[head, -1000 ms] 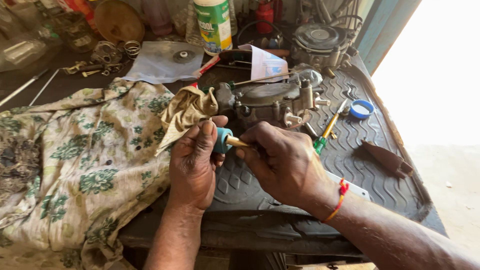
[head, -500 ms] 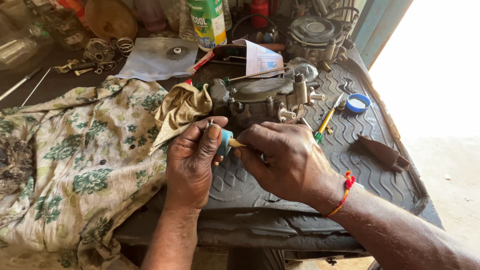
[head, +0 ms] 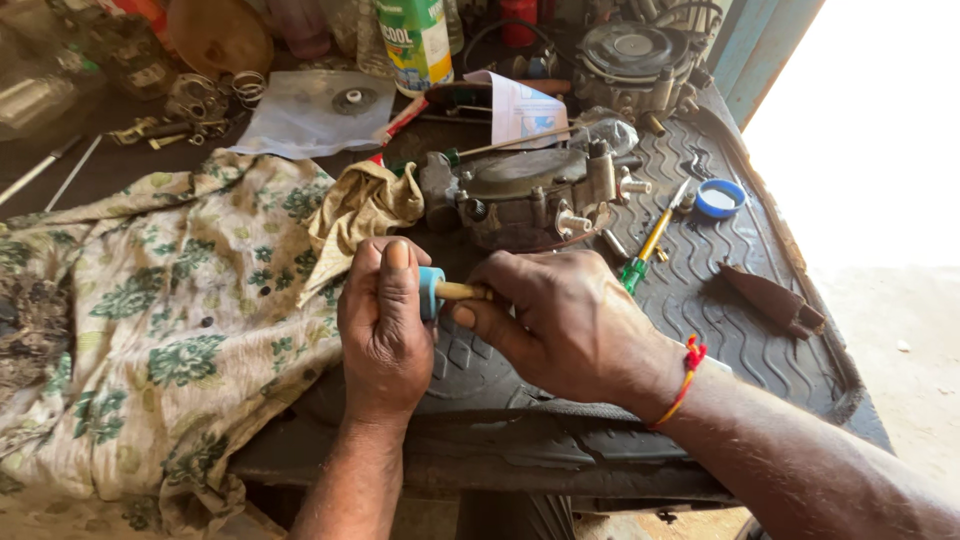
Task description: The person handles components of a mechanical device by hand and using a screwdriver, including inserting a cylindrical part into a blue plastic housing and using a screwdriver to manipulate internal parts.
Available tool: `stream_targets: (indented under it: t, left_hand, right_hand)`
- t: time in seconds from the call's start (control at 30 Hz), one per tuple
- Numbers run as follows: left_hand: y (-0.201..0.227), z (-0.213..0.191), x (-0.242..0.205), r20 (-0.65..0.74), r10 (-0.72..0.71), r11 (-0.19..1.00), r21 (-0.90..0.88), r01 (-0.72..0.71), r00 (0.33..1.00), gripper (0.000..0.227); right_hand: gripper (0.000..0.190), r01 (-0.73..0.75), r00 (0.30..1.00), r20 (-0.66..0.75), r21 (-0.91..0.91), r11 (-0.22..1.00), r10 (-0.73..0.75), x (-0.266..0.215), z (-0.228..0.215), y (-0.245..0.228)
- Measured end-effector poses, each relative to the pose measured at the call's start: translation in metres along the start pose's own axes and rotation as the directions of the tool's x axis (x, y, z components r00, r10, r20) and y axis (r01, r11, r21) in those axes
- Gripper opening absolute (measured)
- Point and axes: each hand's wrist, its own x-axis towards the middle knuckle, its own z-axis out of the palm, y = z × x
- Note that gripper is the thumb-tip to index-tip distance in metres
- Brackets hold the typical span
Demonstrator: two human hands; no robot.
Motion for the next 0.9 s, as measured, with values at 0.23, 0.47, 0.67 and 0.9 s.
stream_targets:
  t: [0.23,0.47,0.67,0.9]
  left_hand:
    - [-0.003,0.003,-0.001,0.060,0.025,0.999,0.046,-0.028,0.998,0.032]
    - [-0.003,0.002,-0.002,-0.012,0.090,0.978,0.189,-0.086,0.996,0.033]
    - [-0.006,0.000,-0.002,0.011,0.064,0.991,0.118,-0.065,0.998,0.032]
    - [-0.005,0.001,-0.005,0.016,0.039,0.995,0.096,-0.040,0.999,0.031]
  right_hand:
    - [0.030,0.120,0.993,0.043,-0.241,0.963,-0.113,0.001,0.000,-0.003]
    - [0.034,0.076,0.996,-0.032,-0.255,0.964,-0.087,-0.006,0.016,-0.003]
    - [0.034,0.067,0.997,-0.026,-0.218,0.974,-0.075,-0.008,0.017,0.001]
    - [0.034,0.038,0.999,0.022,-0.154,0.987,-0.035,-0.006,0.015,0.000]
